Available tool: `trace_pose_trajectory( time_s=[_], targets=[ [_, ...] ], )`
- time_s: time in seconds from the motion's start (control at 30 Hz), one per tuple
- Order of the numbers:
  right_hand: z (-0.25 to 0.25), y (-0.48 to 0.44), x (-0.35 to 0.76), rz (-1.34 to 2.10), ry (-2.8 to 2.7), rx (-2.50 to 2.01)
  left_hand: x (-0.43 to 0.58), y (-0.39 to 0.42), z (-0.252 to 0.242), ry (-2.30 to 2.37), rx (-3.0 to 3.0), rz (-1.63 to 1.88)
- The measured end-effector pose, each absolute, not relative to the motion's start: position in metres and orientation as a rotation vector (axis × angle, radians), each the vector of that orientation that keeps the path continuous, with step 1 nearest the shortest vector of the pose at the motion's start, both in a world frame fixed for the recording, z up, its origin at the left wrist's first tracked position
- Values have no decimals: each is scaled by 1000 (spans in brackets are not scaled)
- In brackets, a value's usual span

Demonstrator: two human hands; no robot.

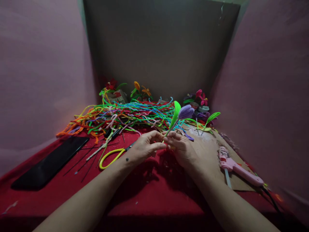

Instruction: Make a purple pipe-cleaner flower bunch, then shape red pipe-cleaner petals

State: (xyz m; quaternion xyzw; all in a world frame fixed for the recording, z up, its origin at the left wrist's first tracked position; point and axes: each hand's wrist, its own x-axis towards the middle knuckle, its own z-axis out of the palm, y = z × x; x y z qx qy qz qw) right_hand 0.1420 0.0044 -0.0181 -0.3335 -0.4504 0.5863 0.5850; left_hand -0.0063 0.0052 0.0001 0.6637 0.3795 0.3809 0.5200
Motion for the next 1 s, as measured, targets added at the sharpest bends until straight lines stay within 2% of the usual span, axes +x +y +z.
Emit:
trace_pose_trajectory(
  time_s=[0.2, 0.57, 0.77, 1.0],
  targets=[
    [-19, 2, 139, 1096, -1267, -921, -1, 1, 0, 1064, 1528, 1108],
    [11, -16, 141, 1114, -1558, -1187, -10, 4, -18, 950, 1063, 986],
    [0, -24, 148, 1124, -1715, -1161, -13, -5, -23, 967, 1041, 984],
    [1, -29, 151, 1088, -1652, -1243, -9, -5, -31, 1091, 1151, 854]
  ],
)
